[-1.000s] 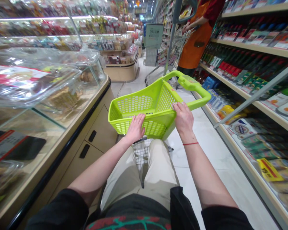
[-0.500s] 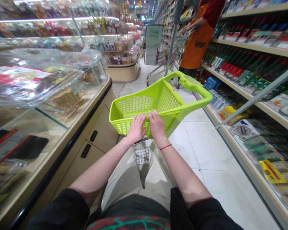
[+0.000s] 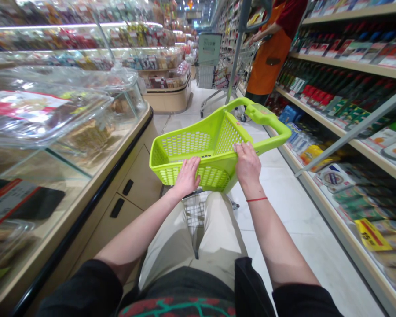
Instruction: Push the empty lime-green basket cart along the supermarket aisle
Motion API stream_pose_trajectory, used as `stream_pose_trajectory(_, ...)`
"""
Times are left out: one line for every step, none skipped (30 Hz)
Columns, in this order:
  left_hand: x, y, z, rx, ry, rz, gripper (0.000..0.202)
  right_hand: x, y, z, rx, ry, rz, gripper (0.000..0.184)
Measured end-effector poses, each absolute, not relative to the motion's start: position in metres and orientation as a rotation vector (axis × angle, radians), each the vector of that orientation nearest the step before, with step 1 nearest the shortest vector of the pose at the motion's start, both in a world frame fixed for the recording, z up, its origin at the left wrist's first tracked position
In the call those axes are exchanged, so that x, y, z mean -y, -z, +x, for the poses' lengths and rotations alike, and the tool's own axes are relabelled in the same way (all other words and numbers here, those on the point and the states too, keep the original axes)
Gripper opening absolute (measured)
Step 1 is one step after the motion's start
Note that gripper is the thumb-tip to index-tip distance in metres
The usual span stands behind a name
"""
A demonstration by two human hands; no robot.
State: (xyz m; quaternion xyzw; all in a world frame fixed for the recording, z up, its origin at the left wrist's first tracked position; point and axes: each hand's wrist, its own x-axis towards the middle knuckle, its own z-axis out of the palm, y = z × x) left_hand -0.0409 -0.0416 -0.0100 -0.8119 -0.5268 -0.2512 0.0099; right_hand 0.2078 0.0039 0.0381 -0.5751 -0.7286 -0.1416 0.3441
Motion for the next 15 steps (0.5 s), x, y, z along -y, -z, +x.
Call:
stream_pose_trajectory(0.042, 0.01, -0.041, 1.647, 0.785, -2.533, 0.074, -0.003, -0.036, 0.203, 1.895, 0.368, -1.492, 0.041)
stream_pose_trajectory(0.042, 0.009, -0.041, 1.647, 0.787, -2.532, 0.074, -0.002, -0.033, 0.197, 1.905, 0.36, -1.486, 0.042)
stream_pose_trajectory(0.042, 0.009, -0.041, 1.646, 0.789, -2.533, 0.075, 0.0, -0.03, 0.188, 1.919, 0.345, -1.479, 0.042)
stream_pose_trajectory(0.042, 0.009, -0.04, 1.643, 0.789, -2.534, 0.075, 0.003, -0.027, 0.177, 1.935, 0.322, -1.473, 0.043)
stream_pose_trajectory(0.042, 0.008, -0.04, 1.644, 0.789, -2.533, 0.075, 0.005, -0.023, 0.166, 1.955, 0.295, -1.468, 0.044)
stream_pose_trajectory(0.042, 0.008, -0.04, 1.645, 0.788, -2.533, 0.075, 0.008, -0.02, 0.154, 1.978, 0.265, -1.464, 0.045)
stream_pose_trajectory(0.042, 0.008, -0.04, 1.646, 0.784, -2.534, 0.075, 0.011, -0.016, 0.141, 2.001, 0.234, -1.462, 0.045)
stream_pose_trajectory(0.042, 0.008, -0.04, 1.648, 0.781, -2.536, 0.075, 0.013, -0.013, 0.13, 2.024, 0.203, -1.46, 0.045)
stream_pose_trajectory(0.042, 0.008, -0.04, 1.65, 0.779, -2.538, 0.075, 0.016, -0.01, 0.119, 2.045, 0.177, -1.455, 0.045)
stream_pose_trajectory(0.042, 0.009, -0.04, 1.652, 0.778, -2.54, 0.075, 0.018, -0.008, 0.109, 2.062, 0.156, -1.448, 0.045)
stream_pose_trajectory(0.042, 0.009, -0.04, 1.653, 0.779, -2.543, 0.075, 0.019, -0.006, 0.101, 2.075, 0.14, -1.439, 0.044)
stream_pose_trajectory(0.041, 0.009, -0.04, 1.653, 0.784, -2.545, 0.076, 0.02, -0.004, 0.096, 2.086, 0.131, -1.427, 0.044)
stream_pose_trajectory(0.041, 0.009, -0.04, 1.651, 0.792, -2.546, 0.077, 0.021, -0.004, 0.093, 2.099, 0.126, -1.412, 0.044)
stream_pose_trajectory(0.041, 0.01, -0.041, 1.647, 0.8, -2.548, 0.077, 0.021, -0.004, 0.093, 2.114, 0.125, -1.393, 0.045)
stream_pose_trajectory(0.042, 0.01, -0.041, 1.64, 0.807, -2.551, 0.077, 0.021, -0.005, 0.096, 2.129, 0.128, -1.373, 0.045)
